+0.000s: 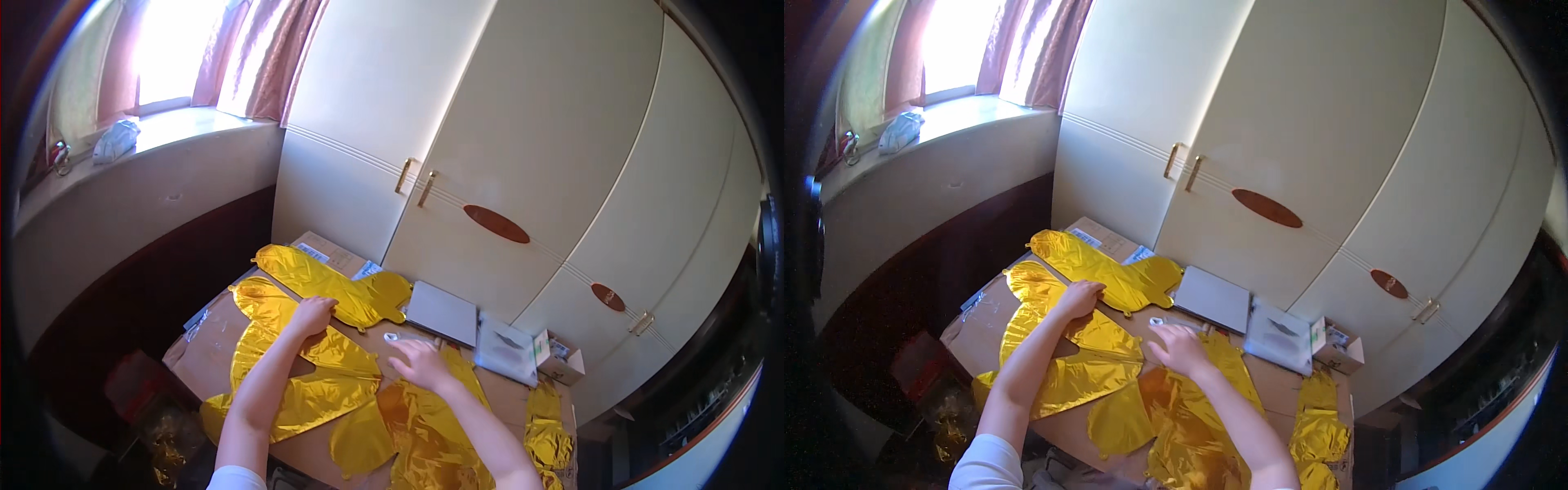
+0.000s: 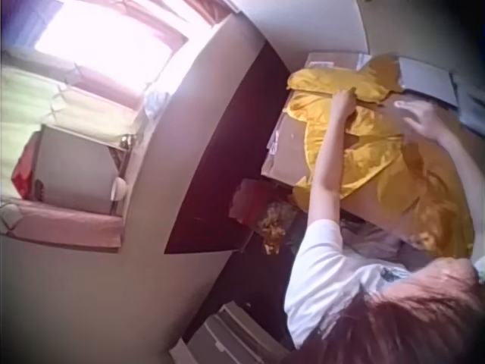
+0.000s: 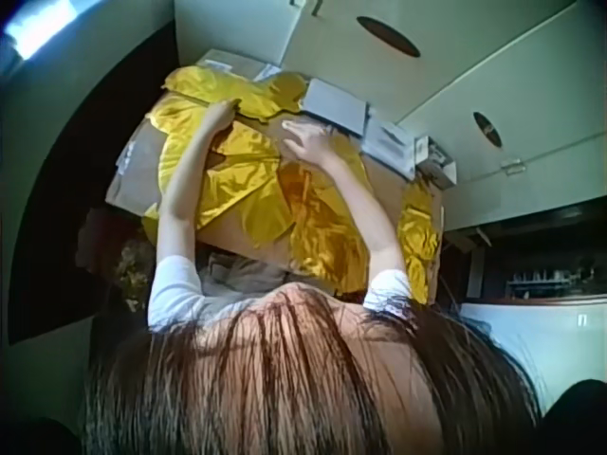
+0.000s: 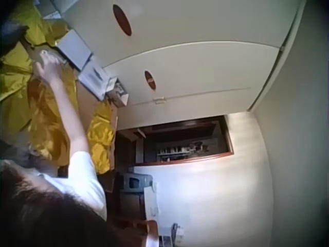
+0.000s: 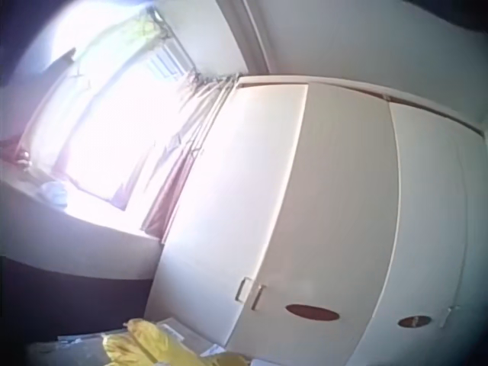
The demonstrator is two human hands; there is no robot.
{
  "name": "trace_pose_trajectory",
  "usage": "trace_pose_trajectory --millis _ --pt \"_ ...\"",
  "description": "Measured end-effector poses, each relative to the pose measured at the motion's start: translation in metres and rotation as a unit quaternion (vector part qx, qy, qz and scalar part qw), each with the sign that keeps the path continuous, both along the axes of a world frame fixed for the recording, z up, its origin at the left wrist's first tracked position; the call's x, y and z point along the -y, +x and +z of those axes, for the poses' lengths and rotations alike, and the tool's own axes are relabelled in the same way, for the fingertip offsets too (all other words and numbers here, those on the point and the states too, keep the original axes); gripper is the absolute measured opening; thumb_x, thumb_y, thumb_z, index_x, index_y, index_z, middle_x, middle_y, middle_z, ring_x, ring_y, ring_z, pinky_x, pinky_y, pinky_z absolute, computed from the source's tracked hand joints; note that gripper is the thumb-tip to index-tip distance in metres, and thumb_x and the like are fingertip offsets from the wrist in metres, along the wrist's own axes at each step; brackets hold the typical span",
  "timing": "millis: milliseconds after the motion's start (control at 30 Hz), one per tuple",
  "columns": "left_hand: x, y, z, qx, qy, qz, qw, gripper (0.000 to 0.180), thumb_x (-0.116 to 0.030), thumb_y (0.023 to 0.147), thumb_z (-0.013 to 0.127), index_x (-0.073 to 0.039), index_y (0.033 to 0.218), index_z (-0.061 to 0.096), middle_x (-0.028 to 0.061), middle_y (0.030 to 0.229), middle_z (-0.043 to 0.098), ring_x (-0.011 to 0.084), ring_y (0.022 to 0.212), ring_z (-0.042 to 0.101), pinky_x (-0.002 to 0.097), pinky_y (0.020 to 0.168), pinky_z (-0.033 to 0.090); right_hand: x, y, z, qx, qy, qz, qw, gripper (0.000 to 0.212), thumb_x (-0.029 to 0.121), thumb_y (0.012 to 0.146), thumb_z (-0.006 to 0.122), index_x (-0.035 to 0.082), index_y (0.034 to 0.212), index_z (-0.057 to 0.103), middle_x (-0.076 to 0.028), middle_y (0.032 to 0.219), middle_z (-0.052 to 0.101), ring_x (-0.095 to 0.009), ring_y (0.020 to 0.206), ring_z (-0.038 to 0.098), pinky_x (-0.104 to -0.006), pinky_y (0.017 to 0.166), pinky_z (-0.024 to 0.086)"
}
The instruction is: Folding and organizing gold foil letter balloons on a cardboard assembly surface.
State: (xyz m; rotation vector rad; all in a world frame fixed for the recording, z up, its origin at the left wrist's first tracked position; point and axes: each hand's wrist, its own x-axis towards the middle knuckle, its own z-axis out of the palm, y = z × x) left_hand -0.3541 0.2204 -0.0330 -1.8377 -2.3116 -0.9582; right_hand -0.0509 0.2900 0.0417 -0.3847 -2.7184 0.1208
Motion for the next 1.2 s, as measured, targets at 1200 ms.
trace_pose_trajectory --millis 1200 --pt "-0.001 -0.002 -0.004 0.083 0.093 0.043 0.991 0.018 -0.025 0.087 0.059 -0.012 0.089 0.071 0.0121 0.081 0.069 0.0316 0.081 0.066 0.0428 0.076 0.051 -0.078 -0.164 -0.015 0.120 -0.165 -0.121 0.971 0.022 0.030 0.079 0.072 0.012 0.092 0.075 -0.011 0.086 0.072 -0.026 0.082 0.069 -0.0380 0.077 0.052"
